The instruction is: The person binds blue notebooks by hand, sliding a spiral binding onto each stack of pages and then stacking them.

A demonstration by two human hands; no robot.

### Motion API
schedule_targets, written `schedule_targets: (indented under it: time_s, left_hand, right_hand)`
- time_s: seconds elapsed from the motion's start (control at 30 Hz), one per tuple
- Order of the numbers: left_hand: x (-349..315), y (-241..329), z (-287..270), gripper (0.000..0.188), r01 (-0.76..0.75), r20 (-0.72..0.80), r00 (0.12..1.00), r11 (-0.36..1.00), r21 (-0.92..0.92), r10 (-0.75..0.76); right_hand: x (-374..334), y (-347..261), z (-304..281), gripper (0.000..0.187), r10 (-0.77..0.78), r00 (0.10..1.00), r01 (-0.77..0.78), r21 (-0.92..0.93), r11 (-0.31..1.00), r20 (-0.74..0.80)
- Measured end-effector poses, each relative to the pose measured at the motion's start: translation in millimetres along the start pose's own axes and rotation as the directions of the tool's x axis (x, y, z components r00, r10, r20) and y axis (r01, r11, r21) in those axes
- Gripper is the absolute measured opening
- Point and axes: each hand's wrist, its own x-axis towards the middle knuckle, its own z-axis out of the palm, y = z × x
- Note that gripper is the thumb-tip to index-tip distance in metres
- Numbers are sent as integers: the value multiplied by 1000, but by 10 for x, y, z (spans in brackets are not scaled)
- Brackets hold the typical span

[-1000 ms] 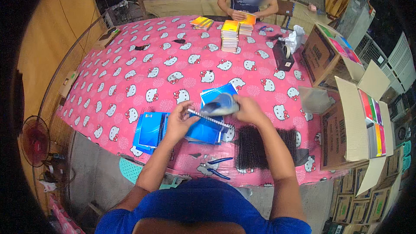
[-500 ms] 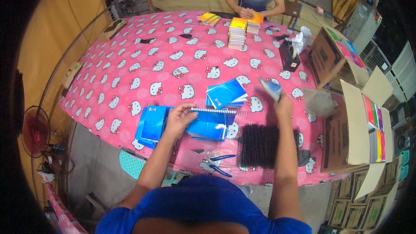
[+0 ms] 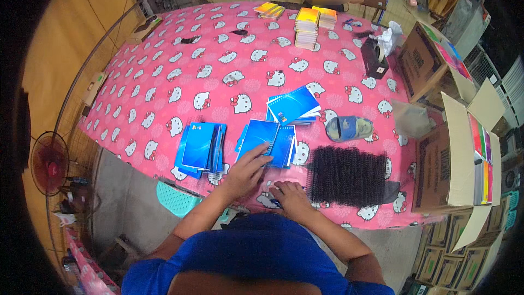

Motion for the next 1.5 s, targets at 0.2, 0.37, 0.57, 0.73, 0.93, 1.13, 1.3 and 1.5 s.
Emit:
schedule_targets:
  time_s: [0.2, 0.37, 0.57, 0.73, 0.93, 1.13, 1.3, 1.5]
  left_hand:
    - [24, -76, -70, 26, 88, -194, 975, 989, -123, -110]
    - [120, -100, -98, 25, 128, -279, 947, 984, -125, -158]
    - [163, -65, 20, 25, 142, -313, 932, 978, -150, -183]
    - [124, -60, -30, 24, 142, -157, 974, 980, -140, -164]
    - [83, -128, 105, 24, 135, -230, 957, 974, -183, -176]
    - [204, -74, 133, 26, 94, -312, 942, 988, -120, -128]
    - [193, -70, 181, 28, 127, -335, 927, 981, -147, -170]
    - [231, 10, 196, 34, 138, -317, 939, 990, -15, -135]
  right_hand:
    - [-81, -106, -118, 51, 165, 985, -169, 94, 981, 52]
    - [126, -256, -852, 42, 160, 959, -93, 270, 958, -235]
    - [293, -194, -1034, 41, 200, 933, -129, 239, 962, -300]
    - [275, -82, -1029, 40, 229, 901, -140, 253, 957, -369]
    - [238, -82, -944, 40, 242, 900, -155, 253, 955, -361]
    - [297, -155, -927, 41, 247, 900, -167, 239, 957, -359]
    - [359, -208, -944, 41, 257, 890, -179, 229, 957, -377]
    - [302, -262, -1035, 42, 292, 905, -255, 155, 954, -310]
